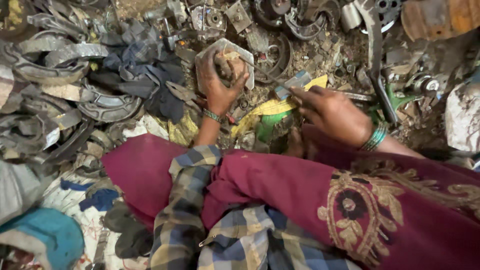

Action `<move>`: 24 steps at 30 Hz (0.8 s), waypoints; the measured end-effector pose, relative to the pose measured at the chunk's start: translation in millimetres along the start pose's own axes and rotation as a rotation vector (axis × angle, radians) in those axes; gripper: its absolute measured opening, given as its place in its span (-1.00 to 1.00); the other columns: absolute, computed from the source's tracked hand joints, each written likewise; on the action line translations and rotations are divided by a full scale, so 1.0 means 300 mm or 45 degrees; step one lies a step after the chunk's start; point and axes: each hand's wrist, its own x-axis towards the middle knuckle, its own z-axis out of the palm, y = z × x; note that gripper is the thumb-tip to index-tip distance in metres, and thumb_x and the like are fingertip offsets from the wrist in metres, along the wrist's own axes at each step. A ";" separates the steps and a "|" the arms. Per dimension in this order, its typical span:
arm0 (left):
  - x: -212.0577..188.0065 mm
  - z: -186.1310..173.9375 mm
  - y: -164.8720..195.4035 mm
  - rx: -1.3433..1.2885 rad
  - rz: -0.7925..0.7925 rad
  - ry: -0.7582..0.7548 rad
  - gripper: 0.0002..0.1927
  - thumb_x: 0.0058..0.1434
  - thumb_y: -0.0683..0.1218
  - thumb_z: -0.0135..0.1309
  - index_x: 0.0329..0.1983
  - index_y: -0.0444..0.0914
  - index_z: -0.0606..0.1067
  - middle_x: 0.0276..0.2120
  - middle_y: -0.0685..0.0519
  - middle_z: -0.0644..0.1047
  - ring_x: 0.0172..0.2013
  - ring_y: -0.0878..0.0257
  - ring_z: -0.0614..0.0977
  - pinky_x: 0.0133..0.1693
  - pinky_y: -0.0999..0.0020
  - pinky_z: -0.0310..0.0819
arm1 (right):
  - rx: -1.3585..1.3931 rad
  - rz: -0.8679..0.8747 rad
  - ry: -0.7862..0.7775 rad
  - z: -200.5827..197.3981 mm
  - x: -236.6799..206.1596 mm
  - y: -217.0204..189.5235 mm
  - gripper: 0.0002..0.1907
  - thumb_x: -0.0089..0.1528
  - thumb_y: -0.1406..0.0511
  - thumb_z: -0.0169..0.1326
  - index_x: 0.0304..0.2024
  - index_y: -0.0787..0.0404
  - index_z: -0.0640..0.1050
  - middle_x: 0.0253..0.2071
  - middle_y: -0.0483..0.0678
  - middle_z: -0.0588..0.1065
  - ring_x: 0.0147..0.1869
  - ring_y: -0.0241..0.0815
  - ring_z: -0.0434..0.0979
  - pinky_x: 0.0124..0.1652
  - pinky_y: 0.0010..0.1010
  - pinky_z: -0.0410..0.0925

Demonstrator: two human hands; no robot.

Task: The person sits on the ground and uses a hammer to repeatedly strike a small metal part held in the left hand. The person adjusts the part's position several times and continues hammering it against a metal base plate.

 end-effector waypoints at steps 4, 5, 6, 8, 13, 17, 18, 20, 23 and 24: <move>-0.021 0.025 0.021 0.008 -0.012 0.041 0.04 0.13 0.24 0.42 0.47 -0.30 0.15 0.37 -0.19 0.31 0.40 -0.14 0.29 0.48 -0.07 0.01 | 0.150 -0.116 0.124 0.015 -0.019 -0.046 -0.44 0.27 0.31 0.12 0.34 0.23 0.42 -0.08 0.22 0.52 -0.13 0.18 0.58 -0.18 -0.09 0.44; -0.025 0.029 0.024 0.014 -0.026 0.047 0.05 0.12 0.25 0.42 0.46 -0.31 0.15 0.36 -0.21 0.30 0.39 -0.15 0.29 0.47 -0.07 0.01 | 0.189 -0.132 0.150 0.021 -0.029 -0.058 -0.43 0.26 0.32 0.12 0.34 0.24 0.42 -0.09 0.22 0.51 -0.11 0.19 0.57 -0.17 -0.09 0.43; -0.029 0.034 0.027 0.018 -0.041 0.050 0.05 0.10 0.25 0.41 0.46 -0.32 0.15 0.36 -0.22 0.29 0.38 -0.16 0.28 0.46 -0.08 0.01 | 0.263 -0.084 0.151 0.029 -0.038 -0.068 -0.43 0.26 0.32 0.13 0.34 0.22 0.42 -0.09 0.20 0.53 -0.13 0.12 0.59 -0.17 -0.13 0.44; -0.034 0.039 0.031 -0.005 -0.078 0.062 0.05 0.10 0.25 0.41 0.45 -0.32 0.16 0.35 -0.24 0.29 0.38 -0.17 0.29 0.45 -0.06 0.04 | 0.405 0.018 0.162 0.048 -0.053 -0.079 -0.44 0.27 0.32 0.14 0.33 0.19 0.43 -0.11 0.15 0.57 -0.18 -0.01 0.62 -0.19 -0.20 0.46; -0.039 0.033 0.045 -0.076 -0.140 0.054 0.00 0.14 0.23 0.39 0.46 -0.32 0.19 0.35 -0.23 0.31 0.38 -0.16 0.32 0.46 -0.05 0.10 | 0.584 0.087 0.188 0.130 -0.060 -0.057 -0.46 0.30 0.36 0.13 0.34 0.20 0.42 -0.19 -0.01 0.57 -0.22 -0.22 0.56 -0.24 -0.33 0.45; -0.040 0.016 0.044 -0.020 -0.115 0.063 0.01 0.13 0.24 0.40 0.45 -0.32 0.18 0.34 -0.24 0.32 0.37 -0.18 0.31 0.45 -0.09 0.06 | 0.936 0.204 0.126 0.199 -0.071 -0.030 -0.50 0.33 0.35 0.08 0.34 0.25 0.44 -0.40 -0.09 0.46 -0.42 -0.36 0.39 -0.39 -0.44 0.33; -0.042 0.014 0.040 -0.001 -0.114 0.062 0.02 0.11 0.24 0.40 0.45 -0.32 0.19 0.33 -0.24 0.32 0.36 -0.18 0.31 0.44 -0.09 0.05 | 0.959 0.222 0.135 0.210 -0.075 -0.028 -0.50 0.32 0.36 0.08 0.34 0.26 0.44 -0.40 -0.11 0.44 -0.43 -0.39 0.38 -0.41 -0.47 0.32; -0.045 0.017 0.030 0.015 -0.104 0.059 0.02 0.10 0.24 0.40 0.44 -0.32 0.19 0.33 -0.24 0.33 0.36 -0.18 0.30 0.44 -0.11 0.04 | 1.005 0.263 0.153 0.224 -0.069 -0.033 -0.48 0.31 0.36 0.09 0.34 0.28 0.42 -0.39 -0.14 0.42 -0.43 -0.44 0.36 -0.46 -0.52 0.30; -0.048 0.039 0.020 0.043 -0.109 0.096 0.01 0.09 0.26 0.39 0.43 -0.30 0.21 0.32 -0.22 0.34 0.36 -0.14 0.32 0.43 -0.12 0.08 | 1.067 0.300 0.164 0.237 -0.014 -0.069 -0.47 0.29 0.36 0.09 0.32 0.26 0.39 -0.30 -0.21 0.44 -0.48 -0.46 0.35 -0.51 -0.54 0.30; -0.049 0.047 0.020 0.074 -0.131 0.132 0.01 0.07 0.28 0.39 0.42 -0.29 0.22 0.31 -0.20 0.35 0.35 -0.12 0.34 0.42 -0.11 0.13 | 1.175 0.433 0.204 0.248 0.019 -0.088 -0.51 0.33 0.33 0.08 0.32 0.26 0.40 -0.35 -0.17 0.42 -0.50 -0.42 0.33 -0.53 -0.51 0.28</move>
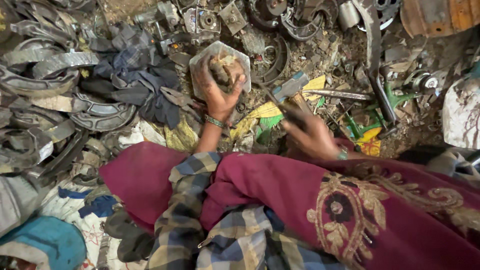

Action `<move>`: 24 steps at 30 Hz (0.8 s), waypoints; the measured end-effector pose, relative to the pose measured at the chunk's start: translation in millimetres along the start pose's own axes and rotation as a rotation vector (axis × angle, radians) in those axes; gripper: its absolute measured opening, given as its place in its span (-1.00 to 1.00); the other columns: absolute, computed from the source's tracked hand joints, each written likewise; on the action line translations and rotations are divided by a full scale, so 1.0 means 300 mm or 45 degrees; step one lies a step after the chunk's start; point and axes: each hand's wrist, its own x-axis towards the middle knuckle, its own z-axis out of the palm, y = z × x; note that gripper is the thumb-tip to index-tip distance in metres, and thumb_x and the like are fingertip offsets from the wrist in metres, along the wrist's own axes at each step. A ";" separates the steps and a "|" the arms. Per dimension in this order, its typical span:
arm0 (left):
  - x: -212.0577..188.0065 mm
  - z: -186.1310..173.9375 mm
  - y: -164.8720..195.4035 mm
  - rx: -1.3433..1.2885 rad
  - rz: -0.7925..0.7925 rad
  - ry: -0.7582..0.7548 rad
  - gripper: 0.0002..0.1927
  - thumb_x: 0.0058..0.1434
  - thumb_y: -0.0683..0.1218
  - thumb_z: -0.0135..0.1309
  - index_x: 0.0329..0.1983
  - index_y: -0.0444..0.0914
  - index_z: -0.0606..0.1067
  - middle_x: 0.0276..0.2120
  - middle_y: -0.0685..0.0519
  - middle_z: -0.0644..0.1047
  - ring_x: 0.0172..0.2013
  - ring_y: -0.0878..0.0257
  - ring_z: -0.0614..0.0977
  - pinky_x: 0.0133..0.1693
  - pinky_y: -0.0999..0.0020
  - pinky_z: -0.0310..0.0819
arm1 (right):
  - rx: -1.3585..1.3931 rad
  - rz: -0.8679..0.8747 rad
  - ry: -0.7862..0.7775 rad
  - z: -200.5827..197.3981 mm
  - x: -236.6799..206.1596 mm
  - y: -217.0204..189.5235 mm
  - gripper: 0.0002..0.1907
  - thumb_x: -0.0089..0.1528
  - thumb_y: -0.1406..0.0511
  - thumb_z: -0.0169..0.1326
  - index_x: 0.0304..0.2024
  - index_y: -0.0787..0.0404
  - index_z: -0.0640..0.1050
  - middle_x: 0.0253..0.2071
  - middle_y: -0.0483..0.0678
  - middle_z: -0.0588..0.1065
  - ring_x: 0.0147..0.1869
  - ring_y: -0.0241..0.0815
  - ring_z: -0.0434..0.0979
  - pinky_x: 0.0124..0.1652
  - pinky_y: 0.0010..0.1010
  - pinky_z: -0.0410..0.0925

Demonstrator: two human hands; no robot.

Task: The person sits on the ground and uses a hammer to repeatedly strike a small metal part held in the left hand. The person adjusts the part's position several times and continues hammering it against a metal base plate.

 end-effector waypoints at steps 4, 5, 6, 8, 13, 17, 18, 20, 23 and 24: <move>-0.011 -0.015 0.017 -0.024 -0.161 -0.149 -0.03 0.18 0.30 0.38 0.45 -0.27 0.21 0.33 -0.17 0.37 0.36 -0.07 0.41 0.40 -0.03 0.29 | 0.085 -0.128 0.068 0.125 0.090 -0.054 -0.53 0.41 0.32 0.07 0.37 0.25 0.42 -0.27 -0.15 0.44 -0.41 -0.42 0.28 -0.45 -0.55 0.27; -0.001 -0.045 0.014 -0.078 -0.114 -0.143 -0.02 0.16 0.27 0.38 0.45 -0.27 0.20 0.33 -0.19 0.35 0.36 -0.10 0.38 0.39 -0.05 0.26 | 0.052 -0.325 0.020 0.146 0.108 -0.071 -0.51 0.41 0.33 0.08 0.40 0.25 0.41 -0.19 -0.17 0.46 -0.35 -0.46 0.27 -0.38 -0.59 0.28; -0.005 -0.060 0.025 -0.160 -0.083 -0.155 0.00 0.13 0.25 0.38 0.46 -0.28 0.19 0.33 -0.20 0.33 0.36 -0.12 0.35 0.38 -0.06 0.23 | 0.087 -0.298 0.044 0.146 0.115 -0.087 -0.50 0.40 0.33 0.07 0.39 0.25 0.40 -0.21 -0.17 0.46 -0.36 -0.45 0.27 -0.41 -0.60 0.27; -0.035 -0.088 0.062 -0.265 -0.087 -0.207 0.00 0.13 0.22 0.39 0.47 -0.27 0.17 0.34 -0.21 0.31 0.37 -0.13 0.33 0.39 -0.05 0.23 | 0.111 -0.160 0.086 0.092 0.110 -0.120 -0.50 0.39 0.32 0.05 0.38 0.24 0.38 -0.23 -0.16 0.47 -0.39 -0.44 0.28 -0.47 -0.61 0.24; -0.002 -0.077 0.107 -0.269 -0.065 -0.217 0.02 0.06 0.21 0.44 0.46 -0.25 0.21 0.30 -0.18 0.35 0.33 -0.11 0.37 0.38 -0.04 0.22 | -0.507 -0.259 0.053 -0.159 0.063 -0.185 -0.50 0.36 0.37 0.06 0.36 0.25 0.37 -0.12 -0.01 0.61 -0.34 -0.34 0.61 -0.44 -0.52 0.52; -0.004 -0.097 0.112 -0.393 -0.078 -0.289 -0.03 0.14 0.22 0.40 0.49 -0.23 0.22 0.34 -0.14 0.37 0.33 -0.05 0.41 0.39 0.06 0.27 | -0.794 -0.048 0.039 -0.270 -0.063 -0.178 -0.55 0.30 0.32 0.17 0.25 0.20 0.53 -0.18 0.01 0.66 -0.45 -0.28 0.62 -0.47 -0.41 0.47; -0.008 -0.105 0.108 -0.358 -0.072 -0.285 0.00 0.13 0.23 0.40 0.49 -0.25 0.20 0.35 -0.15 0.36 0.35 -0.08 0.40 0.41 0.03 0.24 | -0.755 -0.085 0.026 -0.286 -0.096 -0.172 -0.53 0.27 0.32 0.18 0.24 0.21 0.54 -0.16 0.01 0.66 -0.42 -0.28 0.62 -0.45 -0.42 0.49; -0.007 -0.111 0.098 -0.319 -0.036 -0.268 0.03 0.13 0.25 0.40 0.50 -0.27 0.18 0.37 -0.17 0.34 0.38 -0.10 0.38 0.44 0.00 0.21 | -0.723 -0.135 0.010 -0.309 -0.135 -0.154 -0.53 0.22 0.33 0.21 0.21 0.21 0.57 -0.15 0.02 0.66 -0.36 -0.27 0.63 -0.40 -0.43 0.51; 0.009 -0.116 0.072 -0.288 0.016 -0.248 0.02 0.14 0.27 0.38 0.49 -0.27 0.19 0.38 -0.18 0.33 0.39 -0.11 0.37 0.46 -0.01 0.18 | -0.754 -0.166 -0.013 -0.327 -0.150 -0.116 -0.55 0.18 0.32 0.23 0.15 0.18 0.61 -0.15 0.04 0.65 -0.30 -0.24 0.65 -0.35 -0.42 0.52; 0.016 -0.118 0.062 -0.272 0.025 -0.253 0.02 0.12 0.28 0.38 0.48 -0.28 0.20 0.37 -0.19 0.34 0.38 -0.12 0.37 0.45 -0.01 0.18 | -0.769 -0.174 -0.014 -0.326 -0.142 -0.101 -0.54 0.17 0.31 0.24 0.15 0.17 0.61 -0.13 0.05 0.65 -0.30 -0.23 0.66 -0.37 -0.41 0.52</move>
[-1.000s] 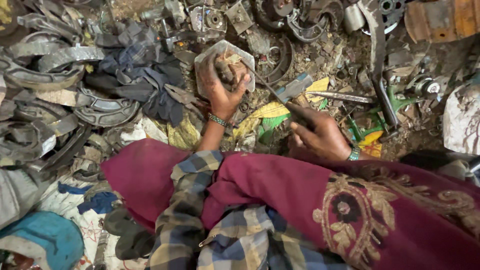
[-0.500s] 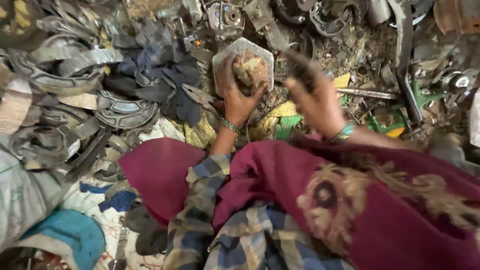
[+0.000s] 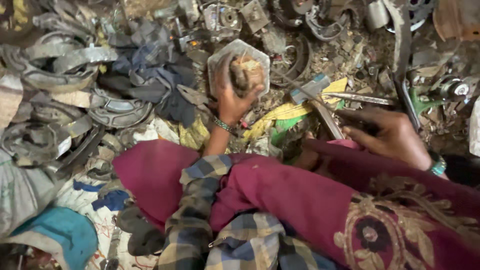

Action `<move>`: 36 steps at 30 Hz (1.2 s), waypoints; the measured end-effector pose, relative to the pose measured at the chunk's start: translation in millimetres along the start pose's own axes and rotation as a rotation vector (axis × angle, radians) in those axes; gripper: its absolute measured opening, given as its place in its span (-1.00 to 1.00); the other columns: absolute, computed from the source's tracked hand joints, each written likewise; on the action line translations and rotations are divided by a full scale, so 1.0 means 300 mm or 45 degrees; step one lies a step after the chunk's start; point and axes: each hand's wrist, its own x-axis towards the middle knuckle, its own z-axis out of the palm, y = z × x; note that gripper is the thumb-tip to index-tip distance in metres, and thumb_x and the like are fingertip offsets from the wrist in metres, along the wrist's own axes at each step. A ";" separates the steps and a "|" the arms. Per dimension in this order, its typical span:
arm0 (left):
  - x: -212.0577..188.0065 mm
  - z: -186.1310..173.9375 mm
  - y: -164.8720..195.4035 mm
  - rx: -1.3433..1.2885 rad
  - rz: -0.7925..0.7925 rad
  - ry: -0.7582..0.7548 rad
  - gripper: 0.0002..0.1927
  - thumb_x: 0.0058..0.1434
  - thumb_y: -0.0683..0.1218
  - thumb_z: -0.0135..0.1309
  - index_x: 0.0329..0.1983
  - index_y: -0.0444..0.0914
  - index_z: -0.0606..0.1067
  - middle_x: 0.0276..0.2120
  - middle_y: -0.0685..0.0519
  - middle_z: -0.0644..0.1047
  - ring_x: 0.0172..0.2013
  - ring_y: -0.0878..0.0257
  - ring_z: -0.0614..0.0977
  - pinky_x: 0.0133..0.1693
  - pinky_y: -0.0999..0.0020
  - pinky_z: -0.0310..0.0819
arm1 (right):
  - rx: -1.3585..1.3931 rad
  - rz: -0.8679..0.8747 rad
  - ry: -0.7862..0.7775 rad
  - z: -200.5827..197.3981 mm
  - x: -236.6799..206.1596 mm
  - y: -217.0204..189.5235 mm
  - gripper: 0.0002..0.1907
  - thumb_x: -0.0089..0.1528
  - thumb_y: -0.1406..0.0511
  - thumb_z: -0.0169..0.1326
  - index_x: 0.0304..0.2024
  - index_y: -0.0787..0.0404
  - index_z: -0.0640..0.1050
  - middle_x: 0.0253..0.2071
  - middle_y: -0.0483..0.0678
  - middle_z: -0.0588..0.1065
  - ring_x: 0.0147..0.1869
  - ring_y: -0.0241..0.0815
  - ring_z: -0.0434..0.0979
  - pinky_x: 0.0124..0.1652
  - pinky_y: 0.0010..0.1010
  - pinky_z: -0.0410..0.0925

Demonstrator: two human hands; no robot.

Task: The person sits on the ground and uses a hammer to repeatedly strike a small metal part held in the left hand. The person adjusts the part's position several times and continues hammering it against a metal base plate.

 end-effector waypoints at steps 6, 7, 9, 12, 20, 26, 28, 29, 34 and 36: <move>0.009 -0.060 -0.030 0.103 0.012 -0.037 -0.09 0.23 0.32 0.22 0.47 -0.27 0.24 0.37 -0.18 0.35 0.40 -0.13 0.36 0.48 -0.02 0.12 | -0.008 -0.278 0.039 0.083 0.034 0.026 -0.57 0.19 0.24 0.27 0.12 0.13 0.61 -0.09 0.08 0.65 -0.14 -0.08 0.69 -0.14 -0.28 0.52; 0.010 -0.068 -0.032 0.124 0.019 -0.034 -0.09 0.23 0.33 0.19 0.46 -0.27 0.24 0.36 -0.17 0.36 0.40 -0.12 0.36 0.48 -0.02 0.12 | 0.021 -0.234 -0.006 0.089 0.037 0.019 -0.56 0.19 0.25 0.25 0.13 0.11 0.61 -0.12 0.07 0.65 -0.18 -0.07 0.70 -0.17 -0.27 0.52; 0.011 -0.076 -0.035 0.120 0.027 -0.042 -0.09 0.24 0.34 0.17 0.46 -0.28 0.24 0.38 -0.17 0.35 0.42 -0.13 0.35 0.49 -0.02 0.10 | 0.051 -0.285 -0.003 0.090 0.043 0.002 -0.53 0.18 0.26 0.24 0.16 0.13 0.60 -0.08 0.11 0.64 -0.13 -0.01 0.69 -0.17 -0.24 0.52; 0.013 -0.080 -0.040 0.110 0.027 -0.059 -0.08 0.23 0.34 0.17 0.46 -0.30 0.24 0.39 -0.17 0.33 0.43 -0.13 0.32 0.50 -0.03 0.06 | -0.018 -0.369 -0.017 0.071 0.059 -0.027 -0.50 0.17 0.25 0.25 0.18 0.14 0.59 -0.08 0.13 0.62 -0.13 0.05 0.68 -0.18 -0.22 0.52; 0.019 -0.072 -0.034 0.090 0.029 -0.107 -0.13 0.25 0.30 0.17 0.45 -0.27 0.24 0.36 -0.15 0.34 0.41 -0.09 0.33 0.49 -0.02 0.07 | -0.195 -0.342 -0.170 0.010 0.102 -0.074 -0.54 0.21 0.26 0.19 0.17 0.17 0.57 -0.16 0.11 0.63 -0.32 -0.06 0.68 -0.30 -0.26 0.56; 0.011 -0.007 0.000 0.104 0.032 0.015 -0.17 0.22 0.26 0.23 0.39 -0.28 0.28 0.30 -0.16 0.36 0.36 -0.09 0.35 0.46 -0.03 0.11 | -0.292 -0.407 -0.130 -0.008 0.097 -0.131 -0.53 0.22 0.28 0.14 0.20 0.22 0.54 -0.07 0.19 0.60 -0.30 -0.02 0.67 -0.29 -0.25 0.55; 0.011 0.012 0.002 0.226 0.035 0.076 -0.19 0.21 0.25 0.25 0.36 -0.28 0.29 0.27 -0.14 0.38 0.35 -0.07 0.37 0.47 -0.04 0.10 | -0.282 -0.171 -0.224 0.002 0.091 -0.145 -0.51 0.20 0.28 0.13 0.20 0.19 0.52 -0.08 0.19 0.60 -0.39 -0.02 0.67 -0.39 -0.24 0.55; 0.014 0.016 0.000 0.194 0.038 0.088 -0.19 0.22 0.25 0.23 0.37 -0.29 0.28 0.28 -0.15 0.37 0.35 -0.08 0.36 0.47 -0.03 0.10 | -0.289 -0.140 -0.226 0.011 0.089 -0.150 -0.52 0.24 0.28 0.12 0.23 0.17 0.53 0.00 0.17 0.59 -0.39 -0.03 0.65 -0.41 -0.26 0.53; 0.034 0.022 -0.025 0.115 0.040 0.127 -0.18 0.22 0.25 0.17 0.39 -0.31 0.27 0.29 -0.18 0.36 0.35 -0.11 0.35 0.47 -0.03 0.08 | -0.242 -0.261 -0.066 0.066 0.084 -0.153 -0.49 0.25 0.25 0.15 0.25 0.24 0.50 0.00 0.25 0.55 -0.17 0.19 0.64 -0.20 -0.08 0.51; 0.034 0.023 -0.038 0.069 0.043 0.121 -0.18 0.25 0.26 0.16 0.39 -0.33 0.26 0.30 -0.21 0.35 0.35 -0.13 0.35 0.46 -0.04 0.09 | -0.231 -0.365 0.010 0.086 0.082 -0.146 -0.48 0.23 0.24 0.15 0.24 0.24 0.50 0.02 0.26 0.54 -0.11 0.26 0.60 -0.17 -0.07 0.48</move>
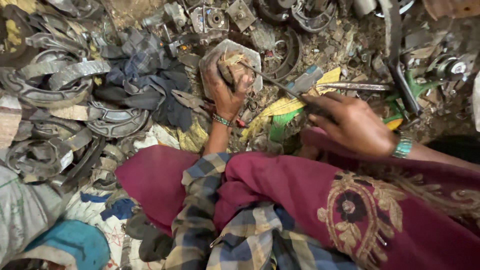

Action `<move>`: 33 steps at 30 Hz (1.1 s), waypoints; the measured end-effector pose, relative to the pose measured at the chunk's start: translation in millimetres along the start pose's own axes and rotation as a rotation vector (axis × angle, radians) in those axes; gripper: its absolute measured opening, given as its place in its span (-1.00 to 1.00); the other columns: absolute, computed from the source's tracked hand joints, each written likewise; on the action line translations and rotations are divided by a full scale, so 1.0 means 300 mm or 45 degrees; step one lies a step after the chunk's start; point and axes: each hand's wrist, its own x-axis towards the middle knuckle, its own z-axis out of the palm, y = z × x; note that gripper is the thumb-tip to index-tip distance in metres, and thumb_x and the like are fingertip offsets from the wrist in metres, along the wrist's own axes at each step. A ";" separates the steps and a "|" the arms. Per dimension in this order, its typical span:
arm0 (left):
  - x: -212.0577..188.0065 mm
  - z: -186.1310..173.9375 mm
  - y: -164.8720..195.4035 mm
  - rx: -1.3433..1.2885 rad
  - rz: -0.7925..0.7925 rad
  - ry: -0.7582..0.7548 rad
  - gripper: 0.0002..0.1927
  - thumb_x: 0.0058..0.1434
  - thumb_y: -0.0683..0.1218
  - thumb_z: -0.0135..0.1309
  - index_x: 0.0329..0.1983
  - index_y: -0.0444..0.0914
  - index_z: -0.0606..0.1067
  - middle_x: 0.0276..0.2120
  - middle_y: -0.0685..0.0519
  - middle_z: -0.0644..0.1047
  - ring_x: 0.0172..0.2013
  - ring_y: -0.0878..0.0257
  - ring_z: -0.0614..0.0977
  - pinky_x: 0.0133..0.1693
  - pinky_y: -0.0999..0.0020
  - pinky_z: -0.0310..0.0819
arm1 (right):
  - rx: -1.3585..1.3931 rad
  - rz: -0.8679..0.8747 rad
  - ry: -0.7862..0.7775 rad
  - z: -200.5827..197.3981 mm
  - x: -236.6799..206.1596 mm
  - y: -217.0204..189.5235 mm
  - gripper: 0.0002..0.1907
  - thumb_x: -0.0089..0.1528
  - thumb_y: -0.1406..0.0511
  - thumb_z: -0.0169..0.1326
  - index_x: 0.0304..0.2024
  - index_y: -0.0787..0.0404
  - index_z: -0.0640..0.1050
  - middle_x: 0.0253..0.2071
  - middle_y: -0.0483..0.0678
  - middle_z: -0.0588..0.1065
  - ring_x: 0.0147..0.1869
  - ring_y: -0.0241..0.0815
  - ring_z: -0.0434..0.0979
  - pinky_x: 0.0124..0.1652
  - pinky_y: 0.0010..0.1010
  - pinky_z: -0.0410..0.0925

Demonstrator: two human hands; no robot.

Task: The person sits on the ground and uses a hammer to repeatedly strike a small metal part held in the left hand. The person adjusts the part's position several times and continues hammering it against a metal base plate.

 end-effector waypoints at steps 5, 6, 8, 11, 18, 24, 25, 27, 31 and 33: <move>-0.007 0.021 -0.054 0.125 0.012 0.015 -0.15 0.23 0.30 0.18 0.37 -0.35 0.28 0.26 -0.23 0.37 0.32 -0.16 0.36 0.44 -0.07 0.08 | 0.103 0.075 0.023 0.070 -0.006 0.027 -0.52 0.27 0.24 0.13 0.24 0.21 0.46 -0.03 0.17 0.56 -0.08 0.20 0.61 -0.14 -0.09 0.47; -0.006 0.025 -0.068 0.137 0.016 0.031 -0.14 0.24 0.31 0.18 0.36 -0.36 0.27 0.26 -0.24 0.37 0.32 -0.16 0.36 0.43 -0.07 0.09 | 0.130 0.137 0.013 0.090 -0.007 0.034 -0.52 0.28 0.23 0.14 0.25 0.19 0.46 -0.04 0.15 0.57 -0.09 0.17 0.62 -0.15 -0.10 0.46; 0.000 0.032 -0.095 0.145 0.015 0.049 -0.13 0.23 0.31 0.19 0.35 -0.38 0.27 0.24 -0.25 0.37 0.30 -0.16 0.37 0.40 -0.06 0.13 | 0.222 0.238 0.001 0.128 -0.005 0.047 -0.51 0.29 0.23 0.13 0.27 0.16 0.45 -0.09 0.13 0.58 -0.11 0.10 0.64 -0.15 -0.14 0.47; 0.012 0.024 -0.123 0.120 0.000 0.041 -0.10 0.21 0.31 0.20 0.35 -0.41 0.26 0.22 -0.26 0.38 0.27 -0.15 0.39 0.37 -0.04 0.16 | 0.399 0.162 0.075 0.177 0.002 0.045 -0.52 0.32 0.26 0.12 0.28 0.19 0.43 -0.07 0.16 0.57 -0.08 0.06 0.66 -0.11 -0.20 0.48; 0.045 -0.003 -0.112 0.060 0.023 0.011 -0.16 0.29 0.24 0.20 0.40 -0.38 0.24 0.28 -0.24 0.35 0.32 -0.14 0.36 0.41 -0.01 0.12 | 0.320 0.065 -0.035 0.105 0.056 0.024 -0.50 0.26 0.27 0.13 0.24 0.24 0.41 -0.03 0.20 0.55 -0.14 0.02 0.68 -0.21 -0.21 0.52; 0.050 -0.013 -0.054 -0.026 0.002 -0.004 -0.13 0.29 0.30 0.18 0.42 -0.34 0.24 0.29 -0.21 0.36 0.34 -0.13 0.35 0.43 -0.02 0.10 | -0.255 0.089 -0.296 -0.025 0.082 0.008 -0.42 0.24 0.24 0.14 0.31 0.19 0.40 -0.18 0.21 0.59 -0.27 0.09 0.66 -0.22 -0.15 0.52; 0.050 -0.015 -0.045 -0.047 0.003 -0.008 -0.11 0.29 0.32 0.18 0.43 -0.34 0.24 0.29 -0.22 0.35 0.34 -0.14 0.34 0.43 -0.03 0.08 | -0.313 0.143 -0.394 -0.037 0.092 0.000 -0.37 0.24 0.23 0.14 0.36 0.18 0.38 -0.24 0.19 0.61 -0.29 0.06 0.66 -0.22 -0.17 0.52; 0.050 -0.019 -0.031 0.049 0.074 -0.001 -0.09 0.26 0.37 0.17 0.43 -0.31 0.24 0.31 -0.18 0.35 0.35 -0.11 0.34 0.45 -0.02 0.09 | -0.260 -0.157 -0.132 -0.053 0.111 -0.020 -0.47 0.23 0.27 0.13 0.25 0.24 0.44 -0.18 0.22 0.58 -0.33 0.15 0.62 -0.32 -0.10 0.49; 0.038 -0.007 -0.012 0.132 0.186 0.011 -0.05 0.23 0.40 0.15 0.45 -0.29 0.22 0.37 -0.16 0.32 0.40 -0.13 0.30 0.49 -0.07 0.00 | -0.183 0.188 -0.352 -0.039 0.124 -0.058 -0.57 0.39 0.24 -0.02 0.31 0.14 0.40 -0.11 0.19 0.53 -0.55 -0.01 0.53 -0.55 -0.18 0.40; 0.019 0.006 -0.006 0.111 0.124 0.002 -0.05 0.24 0.38 0.14 0.47 -0.30 0.20 0.38 -0.16 0.32 0.43 -0.13 0.29 0.51 -0.10 -0.06 | -0.217 0.299 -0.429 -0.009 0.103 -0.063 -0.40 0.30 0.22 0.07 0.38 0.15 0.30 -0.11 0.16 0.51 -0.55 0.04 0.54 -0.54 -0.14 0.44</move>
